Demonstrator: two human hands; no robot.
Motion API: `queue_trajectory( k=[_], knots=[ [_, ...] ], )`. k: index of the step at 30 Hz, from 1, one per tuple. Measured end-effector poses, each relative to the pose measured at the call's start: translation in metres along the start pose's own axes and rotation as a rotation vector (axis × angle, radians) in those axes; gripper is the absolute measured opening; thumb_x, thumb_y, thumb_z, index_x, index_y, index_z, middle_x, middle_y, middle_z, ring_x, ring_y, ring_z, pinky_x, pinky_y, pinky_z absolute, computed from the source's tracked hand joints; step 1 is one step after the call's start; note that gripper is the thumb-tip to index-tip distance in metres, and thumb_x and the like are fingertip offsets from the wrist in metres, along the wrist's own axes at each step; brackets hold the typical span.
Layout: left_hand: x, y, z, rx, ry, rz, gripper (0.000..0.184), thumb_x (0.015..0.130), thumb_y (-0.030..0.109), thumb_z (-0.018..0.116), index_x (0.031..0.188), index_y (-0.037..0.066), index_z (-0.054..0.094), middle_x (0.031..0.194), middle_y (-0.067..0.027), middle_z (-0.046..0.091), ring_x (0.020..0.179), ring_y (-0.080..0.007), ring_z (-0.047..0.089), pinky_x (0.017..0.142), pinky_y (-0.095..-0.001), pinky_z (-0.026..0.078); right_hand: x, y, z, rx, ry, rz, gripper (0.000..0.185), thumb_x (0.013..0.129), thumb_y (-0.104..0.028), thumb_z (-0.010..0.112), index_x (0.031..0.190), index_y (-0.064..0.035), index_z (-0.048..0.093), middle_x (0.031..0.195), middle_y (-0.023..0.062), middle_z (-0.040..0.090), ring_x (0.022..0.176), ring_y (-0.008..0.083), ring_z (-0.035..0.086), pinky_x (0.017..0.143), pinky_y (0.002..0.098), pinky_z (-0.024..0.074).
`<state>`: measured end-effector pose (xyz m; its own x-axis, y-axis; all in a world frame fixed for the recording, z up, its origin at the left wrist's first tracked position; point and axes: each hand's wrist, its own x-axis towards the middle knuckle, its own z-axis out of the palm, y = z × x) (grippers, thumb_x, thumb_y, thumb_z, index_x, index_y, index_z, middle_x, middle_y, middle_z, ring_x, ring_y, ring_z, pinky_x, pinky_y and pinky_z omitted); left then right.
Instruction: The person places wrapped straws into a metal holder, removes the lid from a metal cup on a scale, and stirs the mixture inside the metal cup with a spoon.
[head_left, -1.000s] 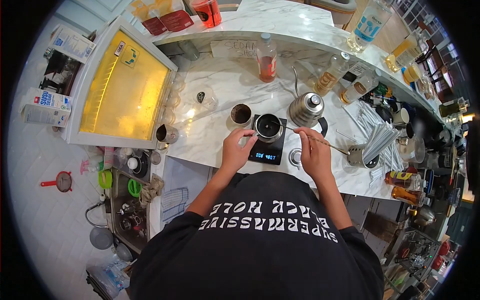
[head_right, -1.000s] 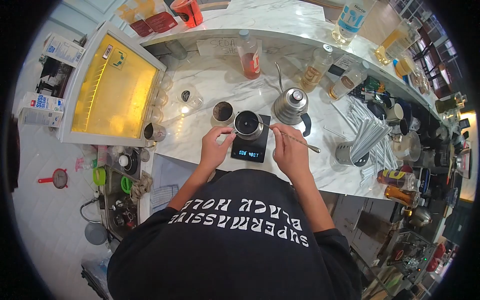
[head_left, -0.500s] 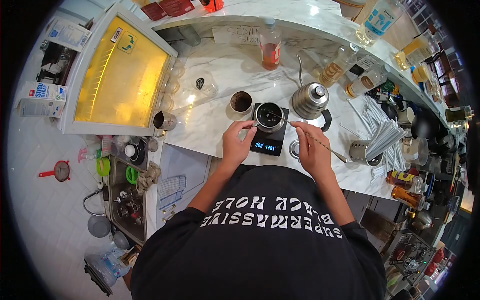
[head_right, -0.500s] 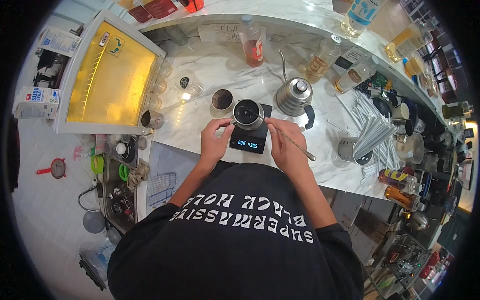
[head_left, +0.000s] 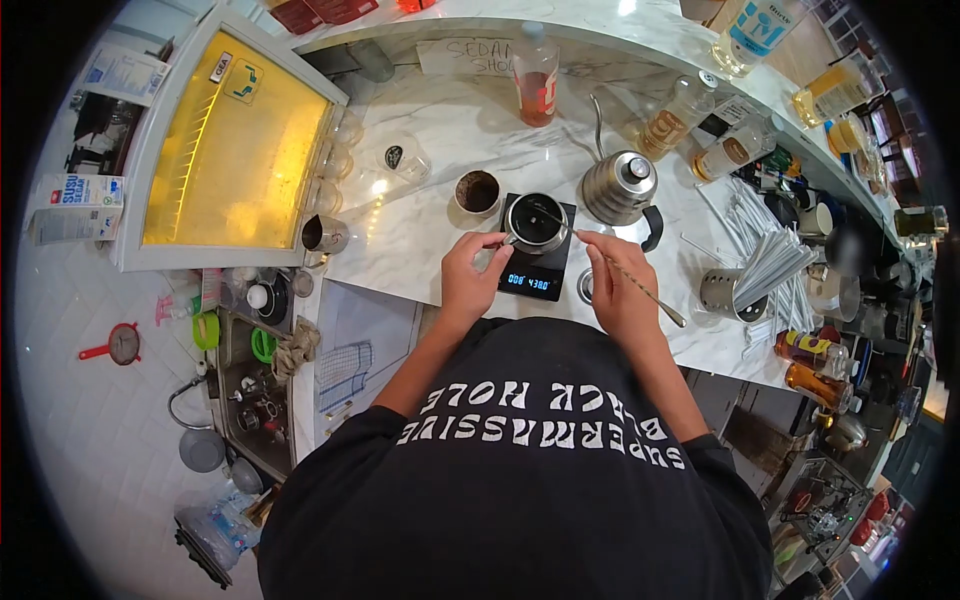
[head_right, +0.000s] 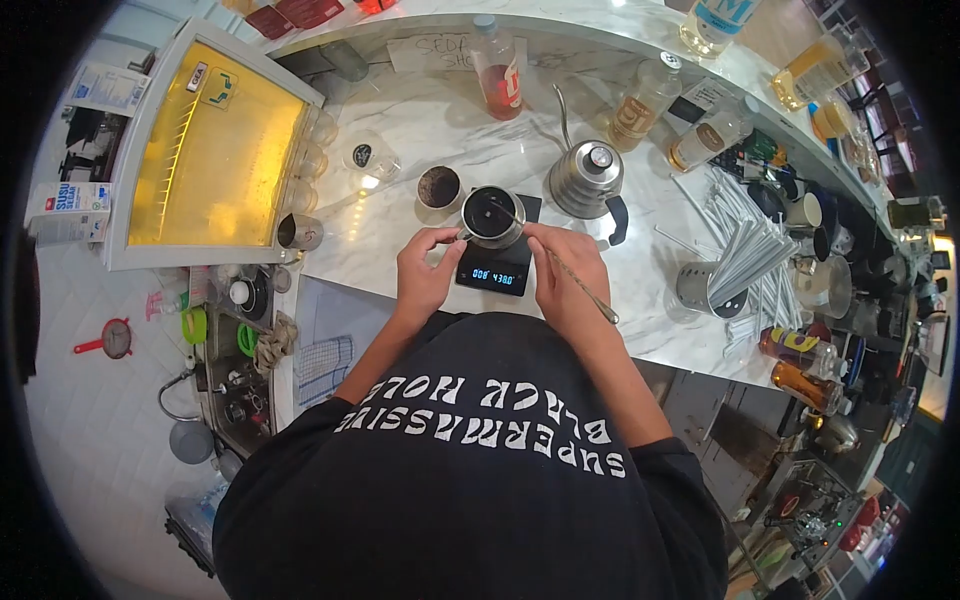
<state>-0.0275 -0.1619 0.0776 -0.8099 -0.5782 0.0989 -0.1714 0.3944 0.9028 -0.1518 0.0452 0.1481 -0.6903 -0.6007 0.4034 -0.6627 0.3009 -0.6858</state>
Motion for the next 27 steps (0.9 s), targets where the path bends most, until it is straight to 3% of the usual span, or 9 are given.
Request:
queue_trajectory(
  k=[12,16,19,27],
  knots=[
    [0.0007,-0.0015,-0.0007,-0.002,-0.013,0.014,0.022,0.096,0.008,0.078,0.114,-0.003,0.076,0.105,-0.0132,0.076,0.100,-0.0204,0.072,0.092,-0.0333,0.055,0.0022,-0.0027,0.0018,0.022,0.009,0.022,0.015,0.101,-0.005,0.067,0.115,-0.0029,0.072,0.105,0.0155,0.076,0.098,0.0357,0.071,0.090,0.0445,0.0525],
    [-0.0002,0.0016,-0.0012,-0.007,-0.002,0.008,0.022,0.096,0.008,0.078,0.115,-0.004,0.076,0.105,-0.0131,0.076,0.099,-0.0205,0.072,0.092,-0.0334,0.055,-0.0022,0.0005,-0.0042,-0.007,0.006,0.016,0.018,0.104,-0.006,0.064,0.119,-0.0044,0.075,0.107,0.0145,0.077,0.097,0.0344,0.071,0.086,0.0424,0.0564],
    [0.0009,0.0016,-0.0004,-0.016,0.023,0.042,0.021,0.094,0.010,0.080,0.110,-0.002,0.077,0.101,-0.0153,0.076,0.096,-0.0252,0.074,0.087,-0.0348,0.056,-0.0036,-0.0004,-0.0025,0.016,-0.001,-0.022,0.019,0.105,-0.007,0.063,0.119,-0.0043,0.075,0.106,0.0144,0.076,0.096,0.0341,0.071,0.085,0.0425,0.0562],
    [-0.0012,-0.0008,-0.0013,-0.019,0.010,0.018,0.022,0.095,0.009,0.078,0.115,-0.002,0.076,0.104,-0.0130,0.076,0.098,-0.0215,0.072,0.091,-0.0337,0.054,-0.0034,0.0013,-0.0060,-0.024,-0.011,0.050,0.018,0.106,-0.008,0.063,0.119,-0.0045,0.075,0.107,0.0136,0.077,0.097,0.0342,0.071,0.085,0.0429,0.0561]
  ],
)
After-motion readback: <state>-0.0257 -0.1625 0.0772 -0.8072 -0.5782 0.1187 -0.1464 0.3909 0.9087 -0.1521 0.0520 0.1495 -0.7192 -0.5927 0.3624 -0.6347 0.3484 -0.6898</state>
